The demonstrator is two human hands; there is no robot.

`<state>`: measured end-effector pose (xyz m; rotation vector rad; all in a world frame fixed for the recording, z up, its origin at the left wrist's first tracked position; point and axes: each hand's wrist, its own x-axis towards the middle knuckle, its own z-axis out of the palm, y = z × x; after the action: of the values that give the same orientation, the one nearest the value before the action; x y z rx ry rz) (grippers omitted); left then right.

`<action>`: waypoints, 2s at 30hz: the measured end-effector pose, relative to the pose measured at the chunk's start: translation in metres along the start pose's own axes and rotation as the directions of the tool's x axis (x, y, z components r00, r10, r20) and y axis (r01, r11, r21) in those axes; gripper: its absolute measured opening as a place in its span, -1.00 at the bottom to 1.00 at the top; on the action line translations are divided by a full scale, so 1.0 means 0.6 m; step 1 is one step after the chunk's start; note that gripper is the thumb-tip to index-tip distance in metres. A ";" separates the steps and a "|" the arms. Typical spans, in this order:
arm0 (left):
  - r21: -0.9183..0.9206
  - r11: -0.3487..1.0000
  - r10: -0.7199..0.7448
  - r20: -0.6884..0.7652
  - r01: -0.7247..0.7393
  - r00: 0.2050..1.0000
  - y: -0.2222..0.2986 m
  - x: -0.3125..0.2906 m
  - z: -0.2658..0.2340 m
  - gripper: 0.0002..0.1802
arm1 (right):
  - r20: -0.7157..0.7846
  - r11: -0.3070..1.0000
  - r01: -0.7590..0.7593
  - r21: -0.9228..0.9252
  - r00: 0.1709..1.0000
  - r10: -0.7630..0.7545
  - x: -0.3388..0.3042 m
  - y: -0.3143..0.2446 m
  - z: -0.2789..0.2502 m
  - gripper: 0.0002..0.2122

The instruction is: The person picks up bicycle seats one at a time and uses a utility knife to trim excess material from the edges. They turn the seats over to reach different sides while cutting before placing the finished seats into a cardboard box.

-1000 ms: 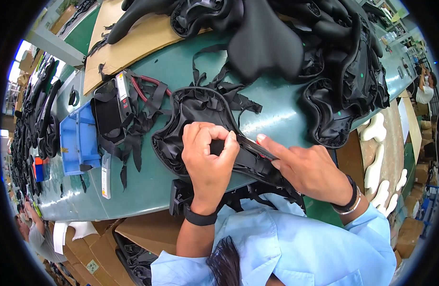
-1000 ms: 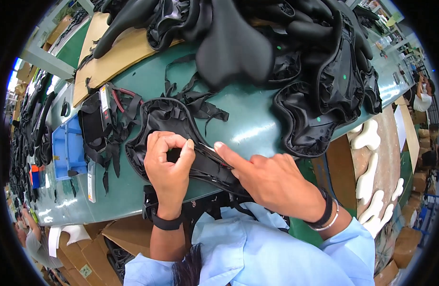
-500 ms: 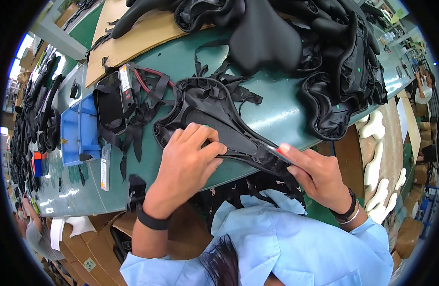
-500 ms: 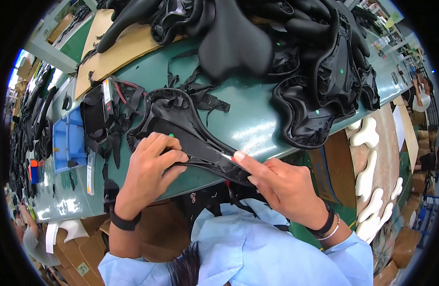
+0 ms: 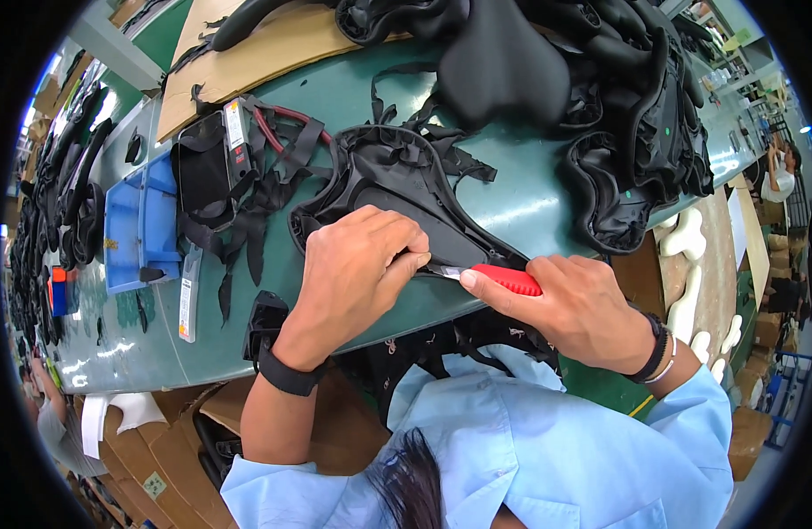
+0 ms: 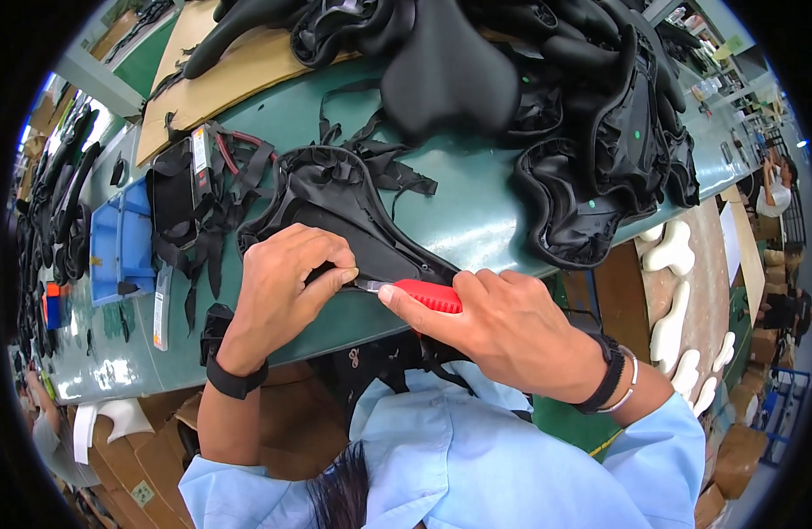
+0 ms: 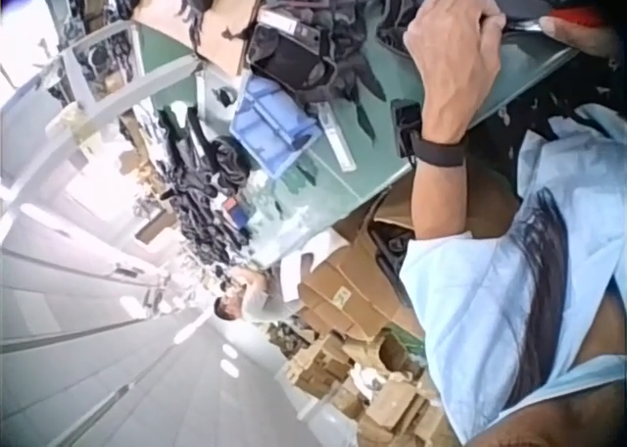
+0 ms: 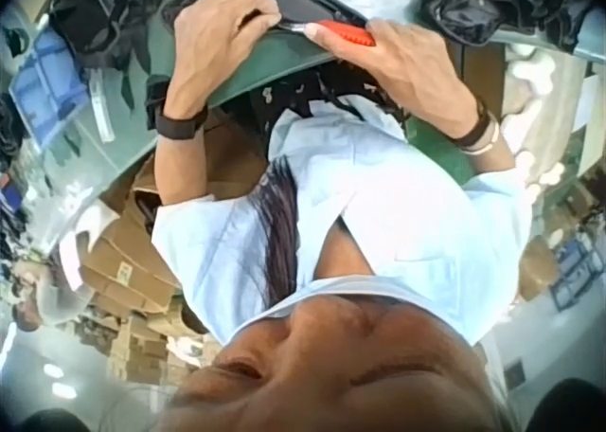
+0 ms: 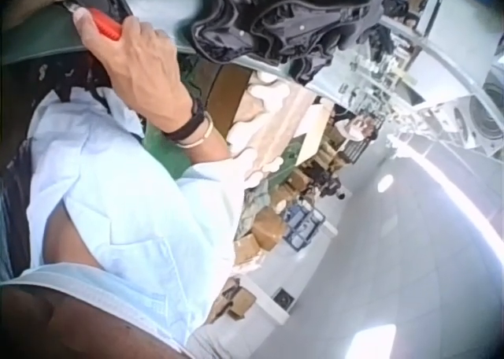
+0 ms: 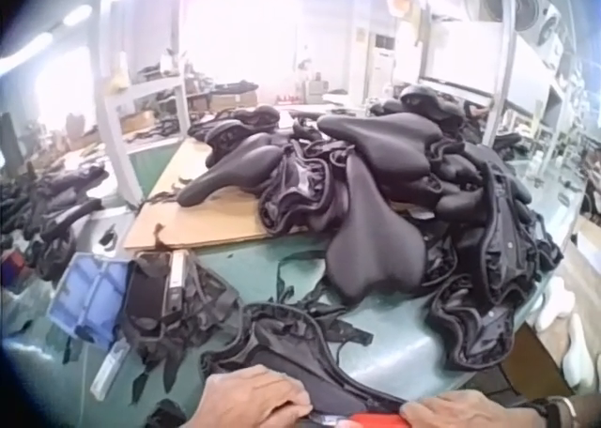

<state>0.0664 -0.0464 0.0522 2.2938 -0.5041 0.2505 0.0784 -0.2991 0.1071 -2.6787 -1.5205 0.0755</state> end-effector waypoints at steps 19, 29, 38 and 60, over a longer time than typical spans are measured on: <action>0.389 0.921 -0.072 0.133 0.014 0.988 0.086 0.058 0.071 -0.88 | 0.059 0.926 0.143 -0.349 0.990 -0.131 -0.055 0.134 -0.057 -0.44; -0.124 0.975 -0.150 0.241 0.184 0.959 0.053 0.069 0.060 -0.93 | 0.048 0.923 0.317 -0.220 0.948 -0.314 -0.013 0.233 -0.036 -0.33; -0.121 0.991 -0.020 0.316 0.061 0.948 0.036 0.085 0.043 -0.90 | -0.102 0.954 -0.042 0.298 0.992 0.076 -0.042 0.179 -0.026 -0.36; -0.486 0.750 -0.387 0.228 0.449 0.893 0.027 0.096 0.059 -0.87 | 0.264 0.273 -0.521 0.808 0.736 0.623 -0.024 -0.061 0.038 -0.50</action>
<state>0.1124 -0.0983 0.0566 1.8094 -0.0729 -0.2270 0.0381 -0.2920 0.0872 -2.1046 -0.1648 0.5496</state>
